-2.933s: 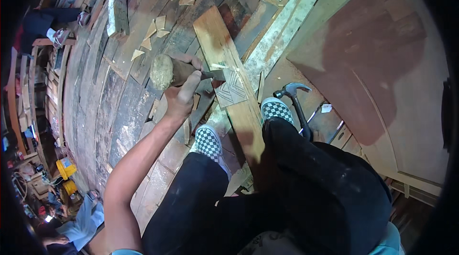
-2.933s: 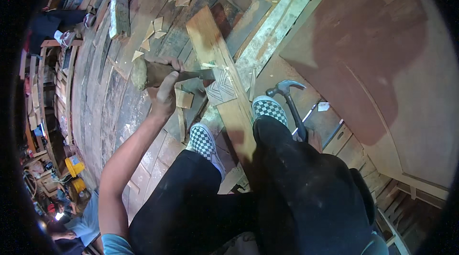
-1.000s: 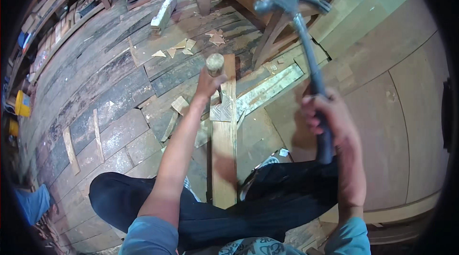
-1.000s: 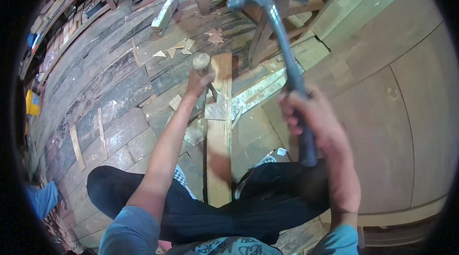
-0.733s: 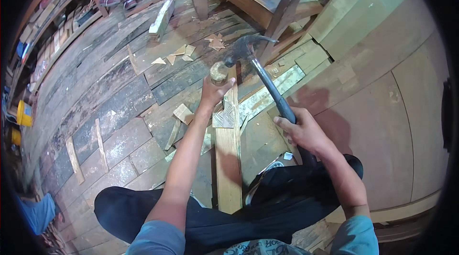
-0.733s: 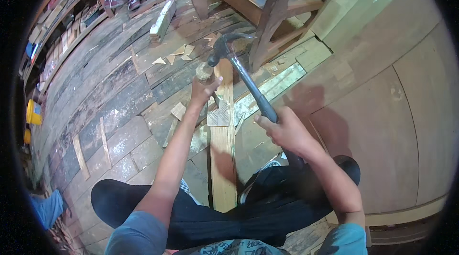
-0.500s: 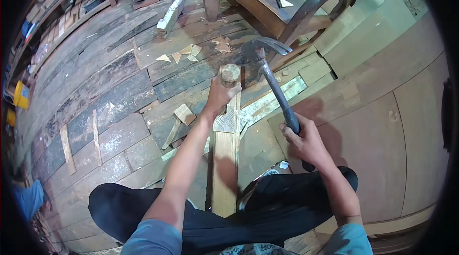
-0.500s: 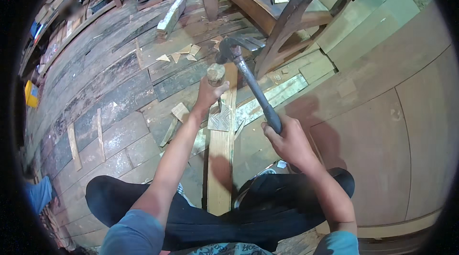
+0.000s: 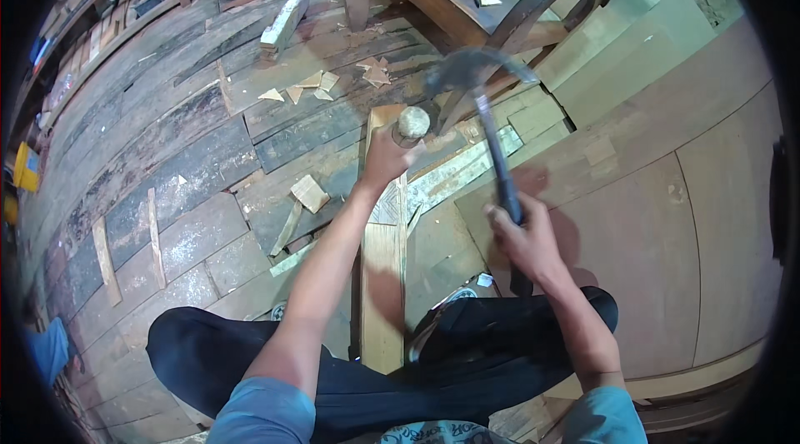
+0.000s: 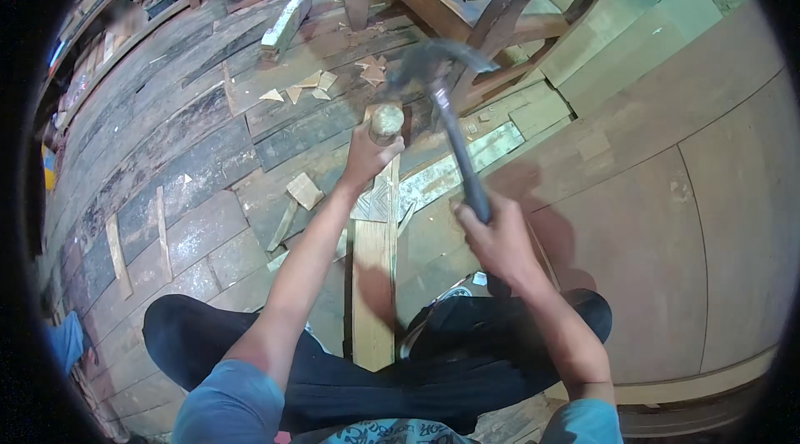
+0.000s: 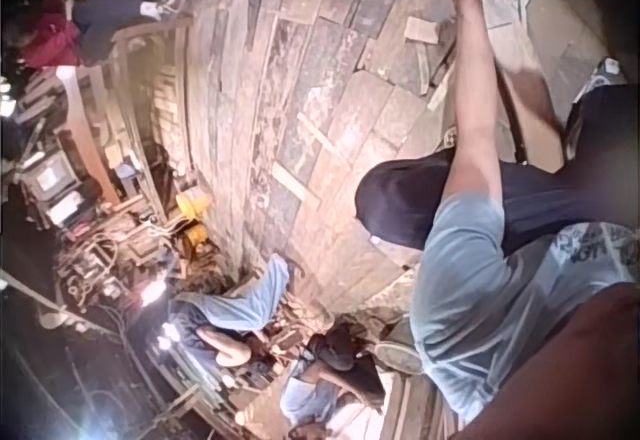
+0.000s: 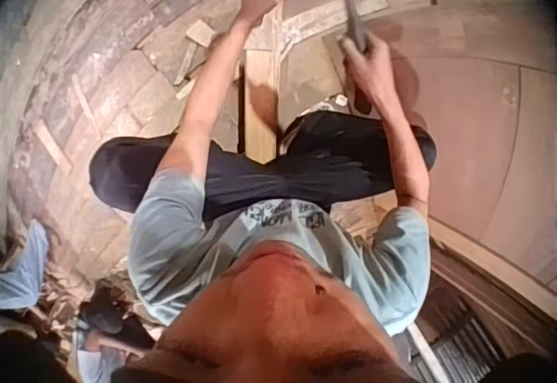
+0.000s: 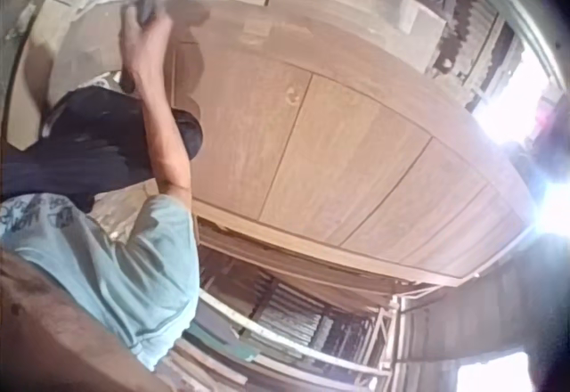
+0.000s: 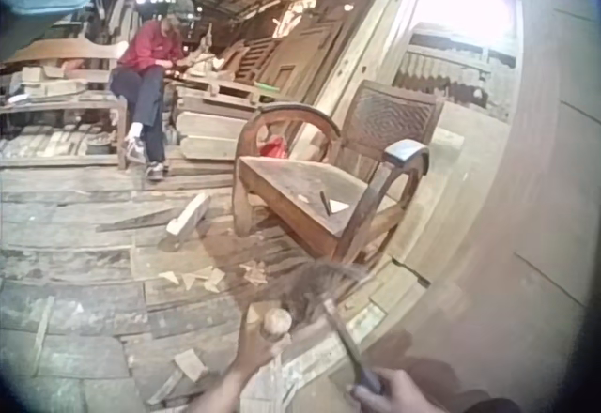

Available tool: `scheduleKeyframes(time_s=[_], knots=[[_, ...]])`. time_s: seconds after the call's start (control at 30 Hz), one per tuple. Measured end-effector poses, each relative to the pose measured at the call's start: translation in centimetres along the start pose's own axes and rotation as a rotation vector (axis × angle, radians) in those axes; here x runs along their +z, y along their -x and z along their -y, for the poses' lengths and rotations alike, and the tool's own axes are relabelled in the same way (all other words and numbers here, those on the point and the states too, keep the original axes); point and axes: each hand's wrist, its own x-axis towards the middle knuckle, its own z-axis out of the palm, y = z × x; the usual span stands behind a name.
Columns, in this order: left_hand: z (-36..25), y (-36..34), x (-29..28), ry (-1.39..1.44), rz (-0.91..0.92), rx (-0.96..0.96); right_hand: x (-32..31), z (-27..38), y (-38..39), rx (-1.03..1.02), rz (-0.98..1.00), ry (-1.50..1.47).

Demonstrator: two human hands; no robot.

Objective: The person carves patterns into a piece of wood by positioning a chisel and striking it with a hammer, holds up the carved piece to look at it, and resumes chiseling the wood.

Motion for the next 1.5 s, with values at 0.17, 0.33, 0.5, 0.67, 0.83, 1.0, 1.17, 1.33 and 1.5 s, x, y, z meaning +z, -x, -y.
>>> scheduleKeyframes(time_s=[0.17, 0.33, 0.5, 0.67, 0.83, 1.0, 1.17, 1.33, 1.5], knots=[[-0.8, 0.2, 0.0, -0.049, -0.049, 0.02, -0.8, 2.1, 0.0, -0.157, -0.198, -0.202], [-0.7, 0.5, 0.1, -0.02, -0.077, 0.094, 0.5, -2.5, 0.4, -0.09, 0.012, 0.304], [-0.1, 0.5, -0.3, -0.112, -0.021, 0.058, 0.6, -1.9, 0.3, 0.144, 0.037, 0.077], [0.1, 0.7, 0.5, 0.004, -0.086, 0.108, 0.8, -1.4, 0.0, 0.026, 0.033, -0.15], [0.4, 0.8, -0.3, -0.089, -0.002, 0.041, 1.2, -0.6, -0.1, 0.053, 0.203, -0.301], [0.5, 0.8, -0.2, -0.014, 0.013, -0.175, 2.8, -1.3, -0.8, -0.006, 0.134, -0.252], [-0.2, 1.1, -0.3, -0.067, -0.034, -0.07, 1.9, -0.2, -0.7, 0.063, 0.089, -0.303], [0.2, 1.3, -0.6, -0.157, -0.053, -0.037, 2.1, -1.1, -1.3, 0.126, 0.084, -0.383], [0.9, 0.8, -1.4, -0.001, -0.068, -0.105, 1.8, -1.1, -1.5, 0.122, 0.076, -0.366]])
